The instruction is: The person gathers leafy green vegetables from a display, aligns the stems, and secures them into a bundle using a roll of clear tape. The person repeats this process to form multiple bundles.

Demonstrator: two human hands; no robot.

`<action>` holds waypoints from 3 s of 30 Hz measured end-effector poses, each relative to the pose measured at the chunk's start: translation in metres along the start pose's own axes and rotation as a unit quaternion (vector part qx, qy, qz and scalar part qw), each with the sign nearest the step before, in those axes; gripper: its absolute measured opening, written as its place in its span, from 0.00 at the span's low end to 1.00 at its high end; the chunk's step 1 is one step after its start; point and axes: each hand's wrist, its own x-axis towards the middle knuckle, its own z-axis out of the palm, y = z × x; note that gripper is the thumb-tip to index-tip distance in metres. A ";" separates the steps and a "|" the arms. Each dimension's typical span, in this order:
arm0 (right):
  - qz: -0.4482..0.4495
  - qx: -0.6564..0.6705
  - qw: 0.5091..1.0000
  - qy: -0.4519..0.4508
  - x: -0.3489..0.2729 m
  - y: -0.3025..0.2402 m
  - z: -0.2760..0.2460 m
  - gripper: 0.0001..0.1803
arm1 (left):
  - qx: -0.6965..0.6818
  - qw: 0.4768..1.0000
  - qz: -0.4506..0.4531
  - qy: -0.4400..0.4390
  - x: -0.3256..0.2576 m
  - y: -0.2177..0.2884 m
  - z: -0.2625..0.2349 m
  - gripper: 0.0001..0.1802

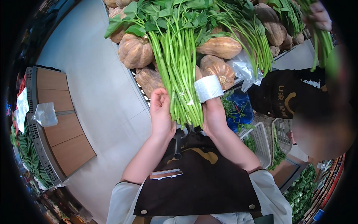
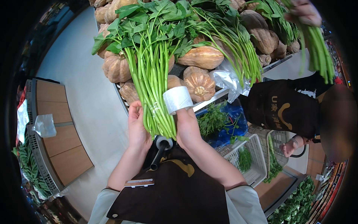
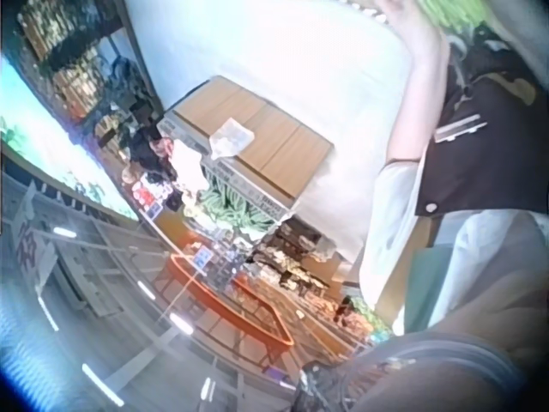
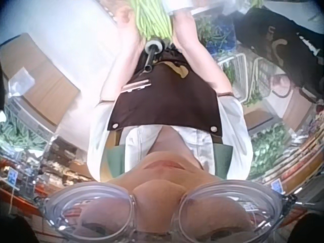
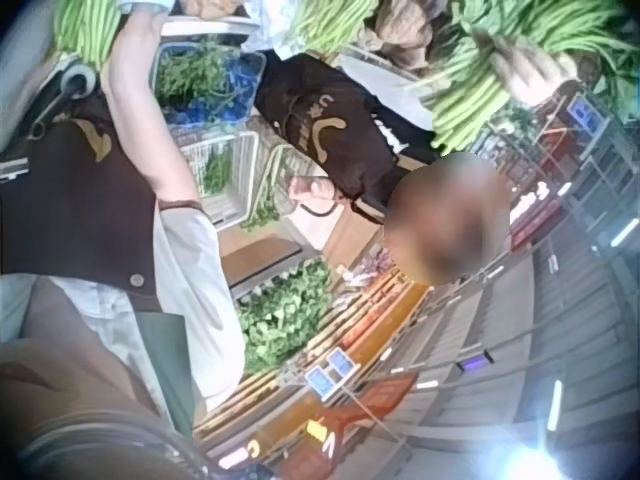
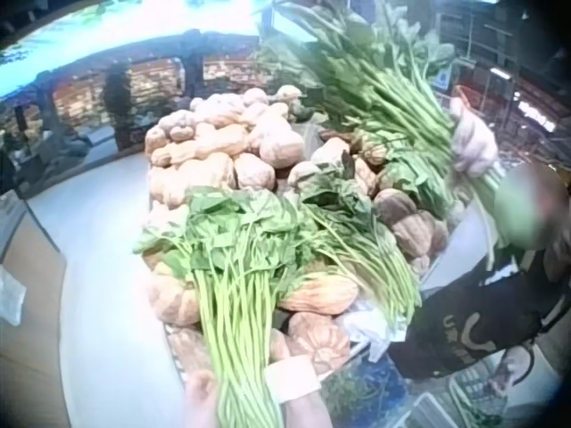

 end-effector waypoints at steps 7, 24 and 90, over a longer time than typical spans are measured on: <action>0.000 -0.030 1.000 0.004 0.007 0.003 -0.009 0.23 | 0.166 0.984 0.065 0.015 0.009 0.000 -0.006 0.06; -0.149 -0.291 0.944 -0.034 0.004 0.020 -0.007 0.16 | 0.298 0.948 -0.010 -0.107 -0.017 0.031 0.019 0.29; -0.182 -0.136 0.970 0.084 -0.001 -0.003 0.025 0.13 | 0.085 0.992 -0.039 -0.087 0.000 -0.003 0.046 0.27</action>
